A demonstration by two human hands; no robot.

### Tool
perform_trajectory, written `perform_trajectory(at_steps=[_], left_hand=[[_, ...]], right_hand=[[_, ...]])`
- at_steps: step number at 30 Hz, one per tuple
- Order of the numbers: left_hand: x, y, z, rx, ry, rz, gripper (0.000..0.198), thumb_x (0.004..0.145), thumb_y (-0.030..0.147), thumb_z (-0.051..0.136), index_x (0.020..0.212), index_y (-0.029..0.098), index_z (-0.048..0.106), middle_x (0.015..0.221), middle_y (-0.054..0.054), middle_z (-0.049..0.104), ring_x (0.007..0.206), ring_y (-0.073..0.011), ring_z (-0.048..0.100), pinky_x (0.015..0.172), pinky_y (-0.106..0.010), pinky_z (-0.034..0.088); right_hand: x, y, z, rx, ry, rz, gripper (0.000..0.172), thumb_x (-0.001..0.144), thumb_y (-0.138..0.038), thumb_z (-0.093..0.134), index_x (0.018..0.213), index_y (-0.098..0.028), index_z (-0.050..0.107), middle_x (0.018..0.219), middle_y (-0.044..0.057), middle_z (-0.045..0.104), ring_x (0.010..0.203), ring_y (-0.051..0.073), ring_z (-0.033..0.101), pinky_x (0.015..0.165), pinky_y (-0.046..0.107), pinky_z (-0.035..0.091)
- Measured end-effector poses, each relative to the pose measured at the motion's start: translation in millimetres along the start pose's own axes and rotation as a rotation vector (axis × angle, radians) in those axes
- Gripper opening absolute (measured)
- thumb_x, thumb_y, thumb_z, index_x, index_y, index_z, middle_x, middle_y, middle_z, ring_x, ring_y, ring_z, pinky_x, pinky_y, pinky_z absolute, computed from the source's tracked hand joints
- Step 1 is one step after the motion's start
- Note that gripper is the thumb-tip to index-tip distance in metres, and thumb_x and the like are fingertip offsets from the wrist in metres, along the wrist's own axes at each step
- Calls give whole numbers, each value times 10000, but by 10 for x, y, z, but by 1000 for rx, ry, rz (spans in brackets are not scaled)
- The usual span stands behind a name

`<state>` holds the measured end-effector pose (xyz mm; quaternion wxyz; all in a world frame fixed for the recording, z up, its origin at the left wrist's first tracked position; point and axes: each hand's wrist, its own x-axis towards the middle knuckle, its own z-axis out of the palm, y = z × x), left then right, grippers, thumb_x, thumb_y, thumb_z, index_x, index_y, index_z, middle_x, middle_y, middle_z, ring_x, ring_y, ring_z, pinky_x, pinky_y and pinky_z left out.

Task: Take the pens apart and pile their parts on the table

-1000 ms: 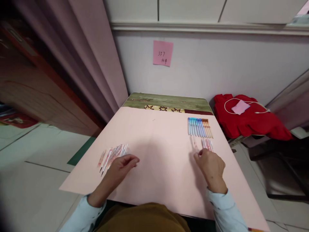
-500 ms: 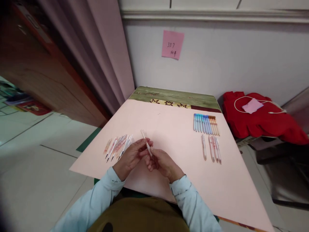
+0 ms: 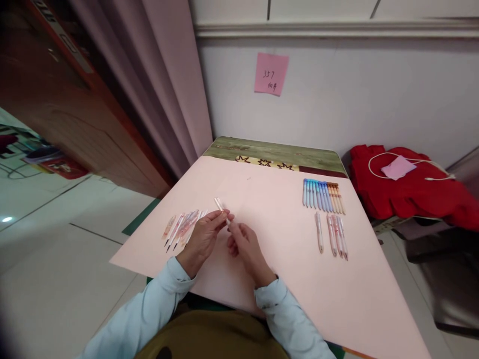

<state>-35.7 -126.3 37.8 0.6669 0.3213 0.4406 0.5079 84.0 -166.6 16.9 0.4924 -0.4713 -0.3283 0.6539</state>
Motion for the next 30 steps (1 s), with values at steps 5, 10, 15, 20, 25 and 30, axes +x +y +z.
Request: perform_trajectory(at_steps=[5, 10, 15, 20, 25, 30], left_hand=[[30, 28, 30, -15, -14, -34, 335, 681, 343, 827, 904, 120, 713, 916, -108, 739, 740, -155, 639, 715, -297, 484], [31, 27, 46, -3, -6, 1, 325, 692, 331, 822, 921, 123, 723, 915, -104, 747, 882, -178, 661, 856, -304, 476], [20, -5, 44, 20, -23, -21, 341, 707, 356, 812, 949, 134, 720, 937, -106, 747, 817, -172, 649, 786, -314, 480], [19, 7, 50, 2, 21, 7, 317, 716, 328, 805, 945, 126, 719, 921, -102, 744, 873, -170, 655, 849, -303, 465], [5, 29, 70, -36, 15, -37, 303, 682, 300, 828, 901, 124, 713, 892, -94, 738, 786, -159, 654, 781, -297, 481], [14, 41, 45, -55, 90, 17, 302, 667, 281, 835, 900, 126, 722, 887, -86, 736, 906, -184, 668, 875, -314, 479]], right_hand=[[44, 13, -68, 79, -4, 62, 545, 772, -689, 645, 777, -145, 656, 551, -24, 552, 426, 69, 429, 423, 214, 292], [53, 20, -80, 131, 61, 18, 507, 664, -590, 807, 917, -187, 632, 690, -26, 611, 530, 89, 528, 469, 204, 357], [37, 28, -58, 152, -19, 99, 549, 780, -696, 637, 753, -148, 647, 560, -23, 538, 419, 65, 405, 412, 217, 276], [32, 30, -63, 241, 20, 43, 483, 659, -561, 826, 907, -190, 640, 754, -8, 638, 558, 88, 537, 499, 209, 393], [38, 19, -66, 182, -16, 99, 516, 749, -653, 700, 793, -140, 663, 582, -24, 546, 439, 64, 417, 417, 211, 302], [16, 32, -60, 227, -13, -2, 439, 585, -404, 906, 803, -182, 596, 715, -39, 603, 589, 81, 542, 574, 211, 445]])
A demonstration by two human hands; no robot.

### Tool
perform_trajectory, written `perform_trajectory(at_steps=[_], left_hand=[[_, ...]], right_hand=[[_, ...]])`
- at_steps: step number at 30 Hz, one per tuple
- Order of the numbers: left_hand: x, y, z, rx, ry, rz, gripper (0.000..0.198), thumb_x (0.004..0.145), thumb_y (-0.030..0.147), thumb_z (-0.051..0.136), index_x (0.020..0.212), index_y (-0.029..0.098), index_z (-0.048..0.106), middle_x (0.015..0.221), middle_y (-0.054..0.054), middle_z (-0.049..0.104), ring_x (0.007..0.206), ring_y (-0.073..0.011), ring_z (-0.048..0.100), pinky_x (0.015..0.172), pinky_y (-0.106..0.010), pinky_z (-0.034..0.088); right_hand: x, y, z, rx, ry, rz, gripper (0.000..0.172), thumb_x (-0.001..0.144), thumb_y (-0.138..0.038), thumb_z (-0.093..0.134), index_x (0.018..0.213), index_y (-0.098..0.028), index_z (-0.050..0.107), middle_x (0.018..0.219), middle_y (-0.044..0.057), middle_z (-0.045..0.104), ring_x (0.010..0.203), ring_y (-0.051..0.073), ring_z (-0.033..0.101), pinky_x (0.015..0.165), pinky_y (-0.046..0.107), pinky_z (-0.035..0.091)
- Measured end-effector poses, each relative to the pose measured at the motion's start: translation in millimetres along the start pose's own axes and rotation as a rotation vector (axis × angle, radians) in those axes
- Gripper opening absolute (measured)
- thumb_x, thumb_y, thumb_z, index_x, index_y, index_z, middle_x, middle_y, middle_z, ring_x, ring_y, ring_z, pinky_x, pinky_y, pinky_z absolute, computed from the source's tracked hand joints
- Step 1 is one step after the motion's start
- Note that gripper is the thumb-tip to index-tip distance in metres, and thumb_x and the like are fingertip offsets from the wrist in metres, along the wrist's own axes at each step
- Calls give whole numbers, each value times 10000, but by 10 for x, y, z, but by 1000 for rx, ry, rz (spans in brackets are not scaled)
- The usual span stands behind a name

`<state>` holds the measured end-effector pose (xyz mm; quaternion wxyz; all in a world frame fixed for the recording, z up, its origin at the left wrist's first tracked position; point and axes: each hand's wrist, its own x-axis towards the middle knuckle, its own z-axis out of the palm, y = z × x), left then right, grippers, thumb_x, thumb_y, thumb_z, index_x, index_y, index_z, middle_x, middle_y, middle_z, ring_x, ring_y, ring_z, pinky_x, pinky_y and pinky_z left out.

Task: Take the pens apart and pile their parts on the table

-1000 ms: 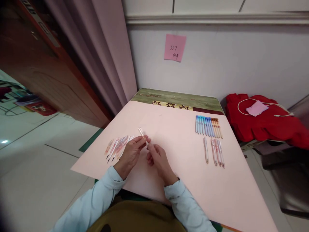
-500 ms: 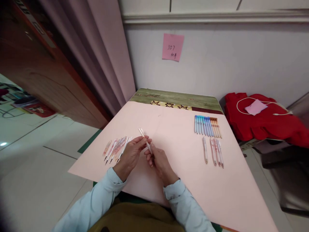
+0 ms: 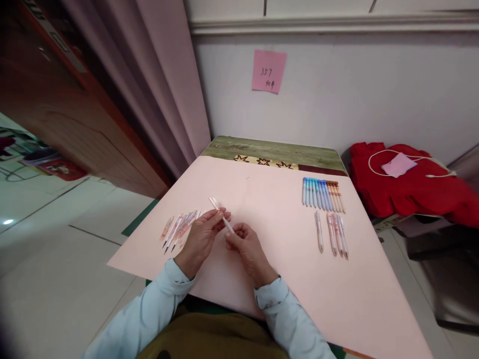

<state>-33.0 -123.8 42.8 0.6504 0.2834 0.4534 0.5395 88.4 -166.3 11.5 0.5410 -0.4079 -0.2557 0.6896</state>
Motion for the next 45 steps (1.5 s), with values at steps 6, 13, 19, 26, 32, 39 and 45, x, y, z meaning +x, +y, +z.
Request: perform_trajectory(at_steps=[6, 13, 19, 26, 32, 39, 45], left_hand=[[-10, -26, -39, 63, -65, -70, 328, 704, 333, 815, 949, 136, 721, 945, -107, 746, 744, -153, 650, 734, -298, 476], [-15, 52, -48, 13, 1, 12, 307, 685, 306, 827, 915, 131, 724, 916, -98, 739, 916, -190, 670, 900, -336, 471], [18, 127, -45, -29, 8, 40, 336, 671, 287, 832, 936, 124, 706, 949, -99, 724, 877, -190, 676, 826, -338, 521], [201, 661, -484, 97, 283, 336, 342, 623, 273, 836, 906, 128, 708, 901, -76, 726, 707, -138, 654, 642, -253, 519], [289, 740, -887, 254, 342, 355, 349, 612, 291, 828, 892, 116, 714, 847, -85, 731, 619, -127, 635, 630, -272, 528], [324, 466, -731, 229, 248, 177, 382, 610, 317, 833, 910, 126, 693, 823, -95, 727, 628, -145, 646, 612, -281, 518], [363, 506, -813, 315, 221, 214, 325, 621, 326, 804, 849, 129, 682, 763, -88, 721, 687, -175, 662, 643, -283, 501]], right_hand=[[31, 43, -1, -60, -21, 204, 554, 808, -689, 604, 889, -144, 665, 633, 12, 603, 453, 85, 475, 423, 213, 344], [-26, -36, 52, -112, 41, 3, 437, 624, -489, 855, 792, -178, 597, 685, -33, 587, 547, 78, 485, 510, 211, 374], [-47, -36, 65, -172, -33, 5, 419, 770, -570, 715, 749, -175, 579, 628, -38, 551, 439, 53, 364, 402, 211, 214], [-79, -43, -66, -391, 79, -58, 505, 815, -649, 621, 783, -153, 711, 661, 36, 626, 532, 126, 513, 458, 246, 334], [201, -70, 153, -836, 64, -180, 435, 867, -574, 591, 707, -202, 751, 655, 45, 662, 614, 179, 570, 576, 290, 384], [463, 53, 537, -1120, 98, -354, 261, 887, -404, 620, 740, -228, 745, 734, 61, 715, 677, 195, 602, 651, 305, 374], [408, 112, 325, -1024, 81, -285, 198, 859, -371, 625, 835, -225, 756, 800, 51, 735, 724, 204, 637, 681, 314, 435]])
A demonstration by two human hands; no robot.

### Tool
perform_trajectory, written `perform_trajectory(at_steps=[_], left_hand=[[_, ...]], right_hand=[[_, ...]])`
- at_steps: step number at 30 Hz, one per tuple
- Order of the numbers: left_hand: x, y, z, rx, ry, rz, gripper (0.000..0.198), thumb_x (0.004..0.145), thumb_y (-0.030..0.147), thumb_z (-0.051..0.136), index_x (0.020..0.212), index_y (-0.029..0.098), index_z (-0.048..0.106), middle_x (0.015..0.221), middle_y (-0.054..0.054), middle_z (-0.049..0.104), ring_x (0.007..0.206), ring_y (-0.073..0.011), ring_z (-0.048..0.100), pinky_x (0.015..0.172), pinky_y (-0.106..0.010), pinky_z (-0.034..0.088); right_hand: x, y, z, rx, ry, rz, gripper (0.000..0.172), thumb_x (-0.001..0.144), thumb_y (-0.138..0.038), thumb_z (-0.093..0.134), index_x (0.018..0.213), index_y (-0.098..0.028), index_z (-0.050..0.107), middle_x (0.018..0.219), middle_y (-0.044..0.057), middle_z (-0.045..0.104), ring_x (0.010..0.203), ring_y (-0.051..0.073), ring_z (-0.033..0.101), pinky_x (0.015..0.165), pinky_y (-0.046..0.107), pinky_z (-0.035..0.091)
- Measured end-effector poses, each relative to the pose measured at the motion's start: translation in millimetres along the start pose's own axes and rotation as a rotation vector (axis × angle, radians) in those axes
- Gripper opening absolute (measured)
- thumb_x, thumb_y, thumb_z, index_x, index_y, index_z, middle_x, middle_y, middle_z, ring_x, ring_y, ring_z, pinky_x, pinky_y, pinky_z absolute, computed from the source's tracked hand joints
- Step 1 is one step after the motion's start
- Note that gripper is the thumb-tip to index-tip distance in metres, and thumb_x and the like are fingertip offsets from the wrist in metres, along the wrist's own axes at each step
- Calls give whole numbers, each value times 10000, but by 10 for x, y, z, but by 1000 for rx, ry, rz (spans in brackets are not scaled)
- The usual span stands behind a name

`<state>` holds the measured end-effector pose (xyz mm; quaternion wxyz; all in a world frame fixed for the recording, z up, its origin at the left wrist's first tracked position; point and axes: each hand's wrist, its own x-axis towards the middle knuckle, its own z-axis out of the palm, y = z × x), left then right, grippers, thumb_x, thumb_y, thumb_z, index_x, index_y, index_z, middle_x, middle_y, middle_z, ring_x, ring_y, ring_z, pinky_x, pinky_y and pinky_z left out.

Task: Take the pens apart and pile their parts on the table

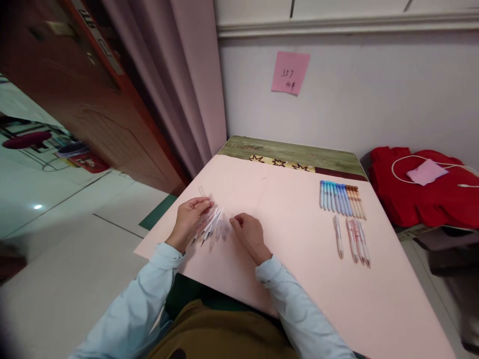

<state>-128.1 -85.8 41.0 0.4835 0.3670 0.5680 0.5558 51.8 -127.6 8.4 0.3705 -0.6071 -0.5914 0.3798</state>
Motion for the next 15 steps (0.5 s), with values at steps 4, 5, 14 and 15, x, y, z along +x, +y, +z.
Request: perform_trajectory(at_steps=[4, 5, 14, 15], left_hand=[[103, 115, -302, 568, 1, 168, 216, 690, 320, 700, 848, 175, 677, 724, -56, 712, 664, -194, 635, 635, -294, 445], [103, 149, -378, 776, 10, 208, 166, 706, 310, 674, 821, 190, 672, 723, -52, 708, 681, -207, 634, 639, -298, 425], [-191, 157, -474, 1468, -23, 137, 219, 836, 387, 512, 813, 232, 666, 890, -113, 721, 850, -312, 644, 618, -325, 360], [-201, 150, -467, 1474, -40, 133, 228, 838, 400, 511, 812, 233, 663, 902, -112, 719, 855, -312, 644, 621, -327, 365]], right_hand=[[-34, 46, -113, 78, -36, 39, 229, 862, -380, 597, 818, -214, 749, 708, 33, 701, 664, 192, 625, 626, 302, 447], [-44, 52, -143, 103, -36, 51, 232, 858, -387, 600, 823, -213, 749, 685, 29, 690, 645, 190, 619, 613, 301, 448], [-435, 298, -659, 337, 44, 141, 416, 811, -558, 665, 940, -172, 749, 787, 75, 704, 636, 182, 614, 576, 302, 476], [-508, 350, -779, 315, 92, 147, 431, 810, -568, 663, 945, -168, 748, 783, 77, 705, 638, 185, 615, 584, 305, 478]])
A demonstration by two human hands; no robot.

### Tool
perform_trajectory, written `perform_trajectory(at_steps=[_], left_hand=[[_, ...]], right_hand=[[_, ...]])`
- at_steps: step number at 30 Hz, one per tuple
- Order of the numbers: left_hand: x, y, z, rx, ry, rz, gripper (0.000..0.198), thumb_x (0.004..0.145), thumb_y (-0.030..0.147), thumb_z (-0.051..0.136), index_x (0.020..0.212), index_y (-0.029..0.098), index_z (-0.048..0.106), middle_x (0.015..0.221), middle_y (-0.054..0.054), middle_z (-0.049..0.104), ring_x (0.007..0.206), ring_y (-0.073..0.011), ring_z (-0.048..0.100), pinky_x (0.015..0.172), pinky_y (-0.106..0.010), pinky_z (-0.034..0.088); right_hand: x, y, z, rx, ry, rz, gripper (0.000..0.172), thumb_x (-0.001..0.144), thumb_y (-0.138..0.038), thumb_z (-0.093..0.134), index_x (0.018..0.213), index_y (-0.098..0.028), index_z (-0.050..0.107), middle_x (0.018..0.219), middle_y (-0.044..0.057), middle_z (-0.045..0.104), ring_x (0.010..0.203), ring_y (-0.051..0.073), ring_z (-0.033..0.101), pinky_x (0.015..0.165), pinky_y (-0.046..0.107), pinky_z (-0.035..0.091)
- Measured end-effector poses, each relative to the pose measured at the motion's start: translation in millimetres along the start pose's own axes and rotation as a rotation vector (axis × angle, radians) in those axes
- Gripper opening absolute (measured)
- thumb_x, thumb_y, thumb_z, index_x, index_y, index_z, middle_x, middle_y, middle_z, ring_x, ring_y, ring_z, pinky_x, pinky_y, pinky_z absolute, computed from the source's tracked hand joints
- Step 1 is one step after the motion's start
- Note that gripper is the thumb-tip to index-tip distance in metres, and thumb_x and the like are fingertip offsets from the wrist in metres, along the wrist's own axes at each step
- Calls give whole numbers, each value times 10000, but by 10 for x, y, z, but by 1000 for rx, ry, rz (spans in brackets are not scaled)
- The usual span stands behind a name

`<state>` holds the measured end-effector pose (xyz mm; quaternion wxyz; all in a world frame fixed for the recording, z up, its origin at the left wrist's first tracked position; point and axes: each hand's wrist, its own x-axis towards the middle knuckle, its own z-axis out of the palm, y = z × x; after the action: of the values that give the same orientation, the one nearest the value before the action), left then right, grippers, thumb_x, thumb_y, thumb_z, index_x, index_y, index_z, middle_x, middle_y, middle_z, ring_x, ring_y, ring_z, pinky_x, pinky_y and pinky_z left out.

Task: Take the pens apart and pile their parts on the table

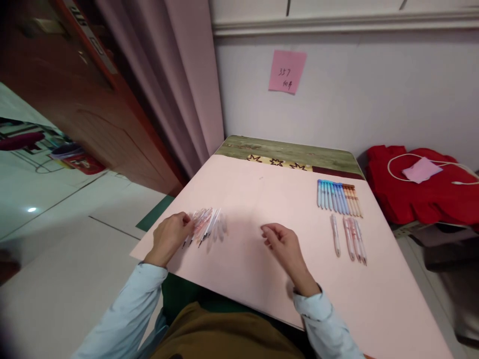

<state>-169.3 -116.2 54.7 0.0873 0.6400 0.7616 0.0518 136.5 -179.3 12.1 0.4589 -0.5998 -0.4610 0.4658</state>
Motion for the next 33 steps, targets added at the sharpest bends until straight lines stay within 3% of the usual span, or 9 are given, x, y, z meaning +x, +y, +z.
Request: perform_trajectory(at_steps=[3, 8, 16, 19, 21, 22, 24, 27, 33], left_hand=[[18, -28, 14, 0, 20, 19, 290, 853, 469, 500, 827, 229, 660, 940, -112, 707, 877, -315, 642, 645, -342, 403], [155, -151, 132, -60, 175, 136, 440, 872, 471, 482, 1097, 132, 650, 1180, -197, 648, 1161, -369, 561, 882, -422, 465], [306, -252, 291, -156, 139, 85, 599, 885, 454, 430, 1280, 28, 574, 1163, -240, 667, 1084, -367, 614, 963, -461, 453], [202, -98, 154, -287, 264, 82, 556, 859, 424, 482, 1238, 36, 607, 1203, -238, 651, 1109, -362, 601, 986, -472, 435], [50, 148, 73, -507, 283, 116, 473, 845, 435, 539, 1163, 106, 658, 1170, -183, 676, 1088, -335, 611, 979, -458, 441], [-43, 306, 54, -687, 189, 149, 414, 837, 452, 576, 1091, 146, 688, 1105, -143, 704, 1039, -305, 632, 947, -427, 464], [-237, 641, 72, -1072, -198, 217, 352, 808, 460, 658, 984, 162, 724, 1039, -119, 732, 989, -271, 659, 909, -381, 486], [-458, 1017, 184, -1499, -655, 219, 384, 765, 392, 754, 1062, 150, 727, 1079, -140, 735, 972, -250, 678, 885, -366, 502], [-506, 1064, 254, -1763, -697, 0, 316, 702, 286, 837, 959, 125, 749, 935, -121, 757, 804, -173, 696, 811, -284, 524]], right_hand=[[-137, 53, -485, -174, 226, -19, 442, 829, -580, 623, 941, -169, 741, 764, 81, 711, 655, 210, 632, 612, 320, 481], [-201, 111, -1192, -972, 645, 118, 336, 894, -450, 560, 979, -172, 730, 853, 133, 735, 753, 281, 674, 658, 356, 446], [-39, 98, -1369, -1271, 513, 370, 359, 914, -404, 525, 963, -107, 721, 886, 225, 718, 865, 356, 696, 698, 400, 469], [-80, -66, -1218, -1100, 579, 315, 327, 895, -421, 533, 908, -148, 714, 839, 194, 715, 850, 345, 689, 711, 403, 466], [-142, -201, -950, -760, 509, 174, 310, 881, -465, 551, 854, -180, 672, 797, 137, 709, 785, 287, 680, 694, 365, 467], [-178, -264, -767, -478, 369, 92, 320, 889, -492, 541, 861, -189, 642, 787, 107, 708, 733, 244, 669, 667, 332, 468], [-249, -362, -349, 68, 18, 71, 370, 888, -557, 534, 891, -192, 598, 760, 69, 691, 637, 191, 631, 604, 297, 467], [-309, -420, 191, 485, -289, 117, 399, 875, -574, 589, 876, -176, 596, 639, -7, 595, 505, 107, 505, 510, 229, 393], [-234, -327, 423, 807, -516, 338, 398, 834, -554, 660, 840, -157, 636, 584, -42, 525, 440, 66, 418, 438, 206, 297]])
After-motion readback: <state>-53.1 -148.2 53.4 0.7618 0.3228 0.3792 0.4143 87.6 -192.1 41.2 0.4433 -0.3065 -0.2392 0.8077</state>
